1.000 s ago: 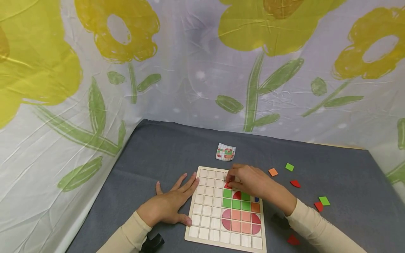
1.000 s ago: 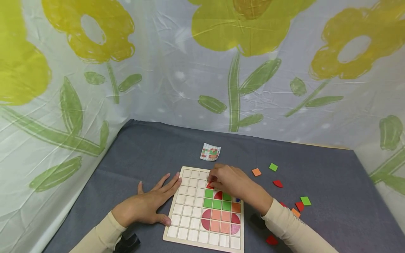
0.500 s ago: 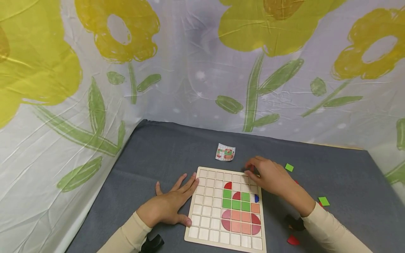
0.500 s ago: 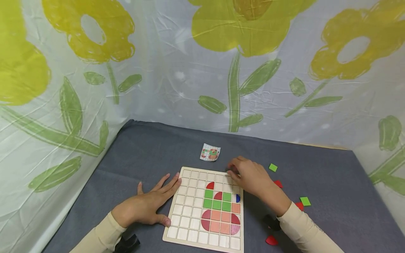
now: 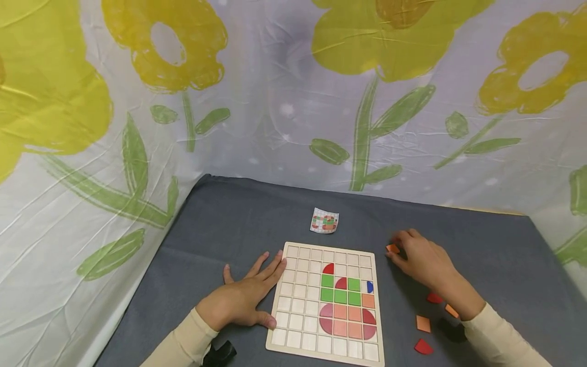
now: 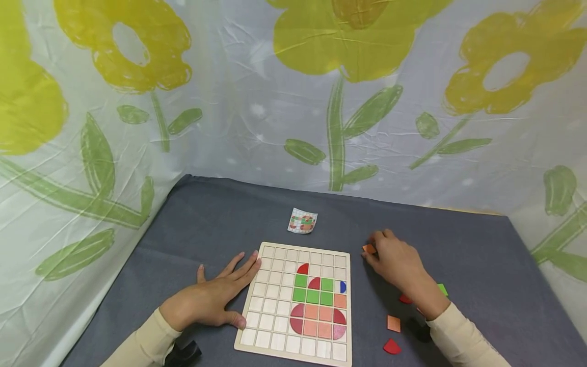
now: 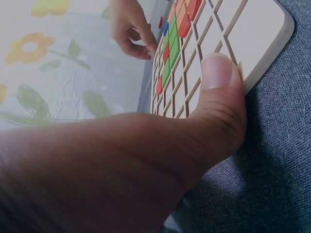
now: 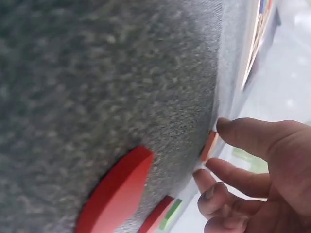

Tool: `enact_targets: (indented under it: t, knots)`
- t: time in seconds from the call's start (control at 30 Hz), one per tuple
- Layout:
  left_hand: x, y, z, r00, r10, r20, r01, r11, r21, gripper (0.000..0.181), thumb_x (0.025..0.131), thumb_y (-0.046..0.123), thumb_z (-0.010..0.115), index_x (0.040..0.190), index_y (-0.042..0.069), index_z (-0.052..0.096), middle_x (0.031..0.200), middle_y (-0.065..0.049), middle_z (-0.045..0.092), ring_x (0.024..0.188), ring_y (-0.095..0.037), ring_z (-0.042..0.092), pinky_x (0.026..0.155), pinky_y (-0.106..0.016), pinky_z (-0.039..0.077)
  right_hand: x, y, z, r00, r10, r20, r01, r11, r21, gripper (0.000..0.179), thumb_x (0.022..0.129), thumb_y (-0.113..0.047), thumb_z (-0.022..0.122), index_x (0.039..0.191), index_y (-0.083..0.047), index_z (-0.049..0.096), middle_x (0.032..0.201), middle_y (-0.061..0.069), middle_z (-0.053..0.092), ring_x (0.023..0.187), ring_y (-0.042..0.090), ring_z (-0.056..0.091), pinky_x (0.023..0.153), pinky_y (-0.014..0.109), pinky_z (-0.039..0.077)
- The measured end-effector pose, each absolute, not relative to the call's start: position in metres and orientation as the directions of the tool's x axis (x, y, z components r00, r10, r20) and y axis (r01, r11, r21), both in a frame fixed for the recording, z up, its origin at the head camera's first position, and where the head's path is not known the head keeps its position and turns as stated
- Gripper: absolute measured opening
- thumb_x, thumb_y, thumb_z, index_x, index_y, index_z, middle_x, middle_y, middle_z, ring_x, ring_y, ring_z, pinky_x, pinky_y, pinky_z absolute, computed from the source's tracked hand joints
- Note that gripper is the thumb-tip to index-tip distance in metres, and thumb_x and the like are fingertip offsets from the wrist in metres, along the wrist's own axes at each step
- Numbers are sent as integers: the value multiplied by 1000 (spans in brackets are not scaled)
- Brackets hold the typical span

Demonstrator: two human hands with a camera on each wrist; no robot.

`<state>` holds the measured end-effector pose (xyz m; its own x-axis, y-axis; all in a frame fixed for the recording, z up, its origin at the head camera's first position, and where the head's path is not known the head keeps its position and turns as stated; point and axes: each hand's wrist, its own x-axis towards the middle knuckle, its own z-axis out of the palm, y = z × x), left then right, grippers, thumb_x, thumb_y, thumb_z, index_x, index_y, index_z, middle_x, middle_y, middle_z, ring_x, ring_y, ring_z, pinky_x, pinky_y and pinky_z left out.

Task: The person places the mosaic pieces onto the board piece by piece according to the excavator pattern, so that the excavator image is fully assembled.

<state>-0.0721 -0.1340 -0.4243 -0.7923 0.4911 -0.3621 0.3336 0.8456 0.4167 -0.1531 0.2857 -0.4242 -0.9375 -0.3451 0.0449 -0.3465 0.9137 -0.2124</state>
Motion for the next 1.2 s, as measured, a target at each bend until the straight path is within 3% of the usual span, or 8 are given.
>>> enact_targets:
  t: [0.23, 0.6, 0.97, 1.2]
  knots:
    - [-71, -135, -425, -794, 494, -354, 332, 841, 428, 125, 76, 55, 87, 172, 24, 13, 179, 6, 1, 165, -28, 0, 98, -97, 2, -154, 290, -426, -943, -331, 18, -327, 918, -223, 32, 92, -24, 84, 115, -6, 73, 104, 11, 65, 75, 20, 64, 56, 39, 53]
    - [-70, -135, -424, -793, 499, -349, 335, 836, 435, 126, 76, 54, 88, 172, 24, 12, 179, 5, 3, 165, -30, 0, 97, -97, 1, -156, 280, -425, -927, -373, 39, -368, 885, -284, 38, 89, -13, 84, 122, -3, 67, 111, 12, 69, 92, 29, 71, 68, 48, 59]
    - [-70, -134, -423, -798, 483, -361, 323, 847, 422, 127, 75, 55, 88, 172, 26, 12, 179, 8, 1, 165, -27, -1, 99, -96, 1, -144, 237, -422, -847, -517, 119, -527, 792, -307, 28, 90, -17, 86, 112, -12, 71, 108, 2, 68, 94, 18, 70, 66, 32, 55]
    - [-71, -134, -424, -799, 476, -367, 322, 855, 407, 126, 76, 55, 88, 172, 26, 12, 179, 9, 0, 165, -26, -1, 100, -96, 3, -137, 217, -425, -802, -589, 98, -585, 742, -326, 20, 94, -23, 83, 109, -17, 73, 106, -5, 67, 83, 9, 65, 61, 27, 52]
